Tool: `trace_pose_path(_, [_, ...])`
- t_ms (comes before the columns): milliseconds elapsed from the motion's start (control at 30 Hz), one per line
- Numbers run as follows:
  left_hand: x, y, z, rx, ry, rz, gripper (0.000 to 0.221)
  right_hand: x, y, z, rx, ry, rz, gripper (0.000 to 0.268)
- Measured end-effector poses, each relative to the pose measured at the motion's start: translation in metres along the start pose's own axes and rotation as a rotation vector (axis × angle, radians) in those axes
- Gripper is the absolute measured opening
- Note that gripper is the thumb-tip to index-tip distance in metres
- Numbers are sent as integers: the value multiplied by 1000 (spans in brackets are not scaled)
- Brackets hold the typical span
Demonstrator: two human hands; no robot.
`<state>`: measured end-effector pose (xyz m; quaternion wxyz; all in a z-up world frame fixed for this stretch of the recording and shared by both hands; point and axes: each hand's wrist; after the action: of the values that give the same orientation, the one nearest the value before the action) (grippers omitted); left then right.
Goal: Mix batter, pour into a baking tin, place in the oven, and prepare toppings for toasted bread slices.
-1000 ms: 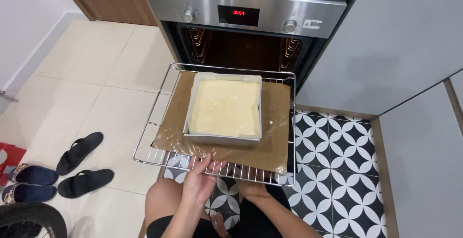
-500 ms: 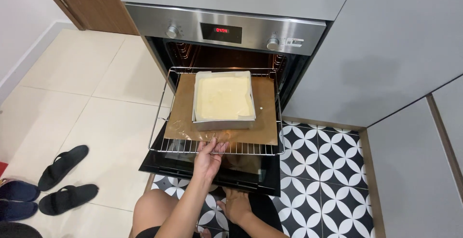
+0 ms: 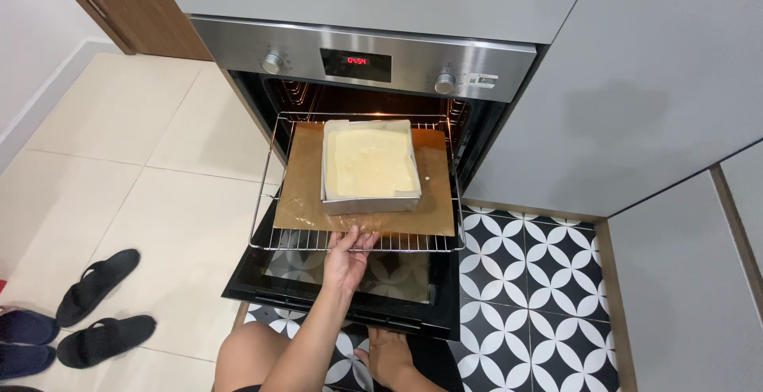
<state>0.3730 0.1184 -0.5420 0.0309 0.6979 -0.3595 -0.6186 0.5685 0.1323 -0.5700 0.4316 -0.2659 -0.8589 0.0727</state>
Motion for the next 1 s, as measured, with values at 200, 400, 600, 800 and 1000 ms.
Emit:
trace_pose_path(200, [9,-9,12,25,34,-27,27,-12,7,8,13,15,-76,83])
trace_pose_path(400, [-9,5,24,31,15,6,25,-11,7,12,9,-34,-60,83])
trace_pose_path(600, [-15,15,45,29,-28,51,18,-17,12,21,20,-14,-51,84])
trace_pose_path(800, [-6,15,94,38,-63,54,20,0,5,16,-23,-111,-2,86])
trace_pose_path(1000, [-25,15,155,35,-73,59,28,-31,17,44,-34,-64,-48,90])
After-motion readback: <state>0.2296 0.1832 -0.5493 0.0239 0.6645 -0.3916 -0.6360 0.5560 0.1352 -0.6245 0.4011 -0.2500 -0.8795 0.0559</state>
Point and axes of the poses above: each hand's wrist, its own z-axis towards the middle knuckle, its own x-axis out of the back of the hand, y = z × x, and after that the axes turned 5 degrees about -x, right-handed
